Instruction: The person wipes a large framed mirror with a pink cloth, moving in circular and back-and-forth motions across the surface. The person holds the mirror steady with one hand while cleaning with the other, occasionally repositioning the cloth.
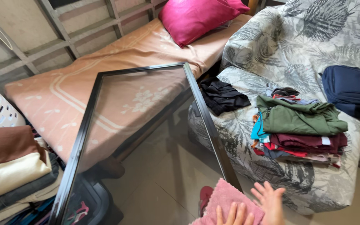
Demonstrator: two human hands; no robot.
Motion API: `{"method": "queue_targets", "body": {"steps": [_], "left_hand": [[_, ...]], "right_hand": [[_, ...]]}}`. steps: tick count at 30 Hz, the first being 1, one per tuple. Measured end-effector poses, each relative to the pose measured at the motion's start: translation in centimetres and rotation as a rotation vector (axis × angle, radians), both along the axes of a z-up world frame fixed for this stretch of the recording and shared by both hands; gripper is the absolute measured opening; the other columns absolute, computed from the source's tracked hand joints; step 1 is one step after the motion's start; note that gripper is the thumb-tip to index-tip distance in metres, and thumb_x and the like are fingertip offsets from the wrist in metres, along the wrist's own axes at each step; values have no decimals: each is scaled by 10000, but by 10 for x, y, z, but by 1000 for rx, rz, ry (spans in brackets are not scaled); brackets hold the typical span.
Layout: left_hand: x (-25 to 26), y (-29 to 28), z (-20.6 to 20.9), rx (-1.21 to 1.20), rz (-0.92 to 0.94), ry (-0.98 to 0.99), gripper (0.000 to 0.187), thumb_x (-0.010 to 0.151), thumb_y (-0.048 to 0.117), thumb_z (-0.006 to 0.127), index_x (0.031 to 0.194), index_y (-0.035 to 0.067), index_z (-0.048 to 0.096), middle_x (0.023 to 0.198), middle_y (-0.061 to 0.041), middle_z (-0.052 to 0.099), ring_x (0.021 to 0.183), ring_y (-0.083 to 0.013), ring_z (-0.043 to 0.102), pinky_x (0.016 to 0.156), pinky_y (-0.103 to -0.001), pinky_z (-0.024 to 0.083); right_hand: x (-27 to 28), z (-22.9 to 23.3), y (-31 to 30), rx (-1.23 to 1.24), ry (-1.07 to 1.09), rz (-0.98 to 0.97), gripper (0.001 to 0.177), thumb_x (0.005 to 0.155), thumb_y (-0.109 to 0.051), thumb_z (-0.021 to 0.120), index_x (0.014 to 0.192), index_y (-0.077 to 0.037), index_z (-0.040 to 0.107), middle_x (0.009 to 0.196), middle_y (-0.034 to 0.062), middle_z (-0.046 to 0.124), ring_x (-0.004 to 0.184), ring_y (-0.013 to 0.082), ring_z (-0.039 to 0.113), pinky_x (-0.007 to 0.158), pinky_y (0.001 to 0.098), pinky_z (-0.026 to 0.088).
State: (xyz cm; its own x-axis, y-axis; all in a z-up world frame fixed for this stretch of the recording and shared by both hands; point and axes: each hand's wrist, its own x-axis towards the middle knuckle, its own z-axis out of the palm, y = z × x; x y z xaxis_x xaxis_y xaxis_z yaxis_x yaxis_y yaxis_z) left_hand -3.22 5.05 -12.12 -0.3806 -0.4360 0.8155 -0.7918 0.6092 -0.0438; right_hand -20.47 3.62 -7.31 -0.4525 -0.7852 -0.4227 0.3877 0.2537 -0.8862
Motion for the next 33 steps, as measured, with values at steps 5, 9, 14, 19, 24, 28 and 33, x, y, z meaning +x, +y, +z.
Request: {"method": "queue_targets", "body": {"steps": [5, 9, 14, 19, 24, 28, 33], "left_hand": [[40, -30, 77, 883, -329, -74, 861, 767, 433, 752, 1525, 145, 462, 1633, -237, 304, 1493, -520, 222, 1009, -869, 44], [42, -34, 90, 1006, -369, -142, 988, 735, 474, 788, 1559, 91, 400, 1617, -279, 265, 1480, -550, 154, 965, -882, 22], [80, 23, -14, 137, -181, -118, 542, 1002, 599, 631, 1494, 440, 470, 1558, -21, 419, 1543, -323, 322, 1110, -834, 122], [195, 50, -36, 72, 224, -195, 525, 943, 654, 461, 1453, 533, 427, 1578, 79, 384, 1518, -217, 298, 1102, -770, 158], [401, 69, 39, 665, 310, -233, 843, 699, 785, 573, 1450, 431, 426, 1569, -10, 332, 1437, -348, 259, 991, -814, 133], [472, 40, 110, 1346, 966, -336, 935, 812, 850, 468, 1605, 436, 194, 1731, -12, 48, 1574, -300, 26, 1105, -752, -28], [380, 15, 113, 1105, 791, -229, 900, 830, 802, 486, 1583, 373, 247, 1687, -52, 131, 1544, -327, 79, 1096, -768, -1]], "right_hand": [[10, 41, -3, 41, 89, 60, 1108, 840, -843, 118, 1621, -59, 187, 1611, 173, 397, 1462, 313, 398, 1203, 555, 213], [18, 37, -7, 33, 338, 123, 980, 934, -750, 157, 1586, -35, 311, 1565, 181, 462, 1460, 302, 421, 1207, 473, 249], [46, 33, -23, -35, 806, 306, 769, 1040, -602, 256, 1458, -16, 527, 1512, 180, 556, 1454, 313, 485, 1201, 382, 334], [95, 40, -42, 29, 1237, 477, 698, 1037, -554, 374, 1494, -39, 487, 1585, 257, 375, 1431, 438, 377, 1151, 470, 323], [117, 53, -30, 87, 1447, 469, 723, 992, -576, 404, 1499, -65, 475, 1600, 223, 375, 1405, 421, 425, 1077, 510, 400], [115, 53, -30, 83, 1392, 468, 704, 999, -565, 392, 1495, -72, 475, 1604, 212, 384, 1400, 418, 436, 1068, 510, 425], [111, 48, -33, 78, 1490, 466, 731, 994, -578, 405, 1492, -47, 471, 1594, 222, 384, 1381, 419, 447, 1077, 504, 423]]}}
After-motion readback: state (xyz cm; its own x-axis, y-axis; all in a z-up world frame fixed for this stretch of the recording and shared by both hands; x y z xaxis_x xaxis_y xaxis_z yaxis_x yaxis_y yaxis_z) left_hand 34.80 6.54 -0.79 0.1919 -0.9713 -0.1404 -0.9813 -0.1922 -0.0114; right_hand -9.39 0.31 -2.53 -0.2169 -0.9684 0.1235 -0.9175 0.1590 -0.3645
